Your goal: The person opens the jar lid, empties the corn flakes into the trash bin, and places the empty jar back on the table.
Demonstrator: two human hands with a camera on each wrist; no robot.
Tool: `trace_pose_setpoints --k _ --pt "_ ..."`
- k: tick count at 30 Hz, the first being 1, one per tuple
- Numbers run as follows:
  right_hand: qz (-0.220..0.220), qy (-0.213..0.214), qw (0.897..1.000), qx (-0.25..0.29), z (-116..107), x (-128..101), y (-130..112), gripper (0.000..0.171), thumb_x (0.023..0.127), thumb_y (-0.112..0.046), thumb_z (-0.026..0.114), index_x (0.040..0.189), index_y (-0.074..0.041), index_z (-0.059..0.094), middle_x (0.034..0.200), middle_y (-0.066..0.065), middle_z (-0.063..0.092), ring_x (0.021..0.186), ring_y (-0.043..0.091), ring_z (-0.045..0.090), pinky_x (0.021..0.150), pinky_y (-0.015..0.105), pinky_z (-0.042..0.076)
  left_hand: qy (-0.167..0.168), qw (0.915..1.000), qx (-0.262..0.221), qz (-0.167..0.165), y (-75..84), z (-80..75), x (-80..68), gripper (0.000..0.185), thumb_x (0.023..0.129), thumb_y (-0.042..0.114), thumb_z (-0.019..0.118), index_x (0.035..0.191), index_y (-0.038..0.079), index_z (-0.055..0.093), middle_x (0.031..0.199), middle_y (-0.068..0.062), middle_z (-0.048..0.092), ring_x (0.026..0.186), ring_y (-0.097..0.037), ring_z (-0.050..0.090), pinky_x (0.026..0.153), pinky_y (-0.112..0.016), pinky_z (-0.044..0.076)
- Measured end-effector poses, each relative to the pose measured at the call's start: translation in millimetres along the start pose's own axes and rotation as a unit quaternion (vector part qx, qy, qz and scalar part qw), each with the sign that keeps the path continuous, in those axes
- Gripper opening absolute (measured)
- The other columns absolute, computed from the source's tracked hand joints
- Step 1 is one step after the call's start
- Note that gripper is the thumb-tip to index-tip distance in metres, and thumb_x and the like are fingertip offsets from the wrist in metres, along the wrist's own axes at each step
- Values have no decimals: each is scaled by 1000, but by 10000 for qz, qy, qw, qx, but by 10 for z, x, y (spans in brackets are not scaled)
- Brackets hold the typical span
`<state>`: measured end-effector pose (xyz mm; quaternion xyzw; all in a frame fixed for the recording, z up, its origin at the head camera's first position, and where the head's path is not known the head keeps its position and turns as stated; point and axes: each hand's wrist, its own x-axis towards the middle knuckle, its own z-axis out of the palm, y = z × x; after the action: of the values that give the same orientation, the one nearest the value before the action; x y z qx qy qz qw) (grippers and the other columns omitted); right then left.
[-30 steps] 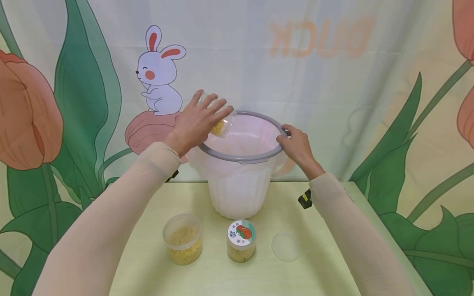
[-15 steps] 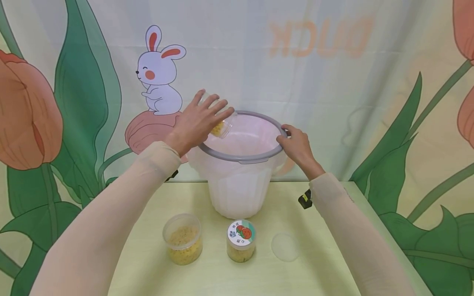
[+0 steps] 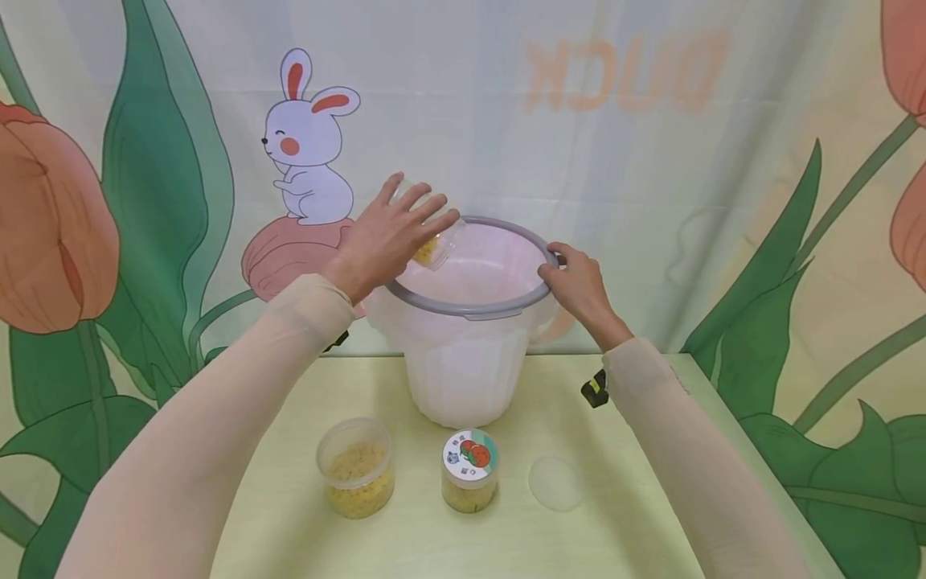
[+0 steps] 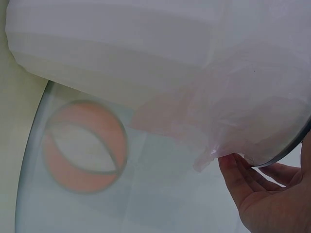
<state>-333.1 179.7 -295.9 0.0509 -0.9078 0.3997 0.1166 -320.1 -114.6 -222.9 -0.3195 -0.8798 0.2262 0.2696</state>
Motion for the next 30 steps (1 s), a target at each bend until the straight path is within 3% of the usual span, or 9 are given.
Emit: trace_pose_setpoints --k 30 --pt "-35 -4 10000 13 -7 1 3 56 92 -27 52 145 -10 47 133 20 60 105 30 67 87 42 55 -96 9998 11 157 26 8 38 91 77 16 81 153 25 31 157 -7 35 147 -33 26 123 -58 11"
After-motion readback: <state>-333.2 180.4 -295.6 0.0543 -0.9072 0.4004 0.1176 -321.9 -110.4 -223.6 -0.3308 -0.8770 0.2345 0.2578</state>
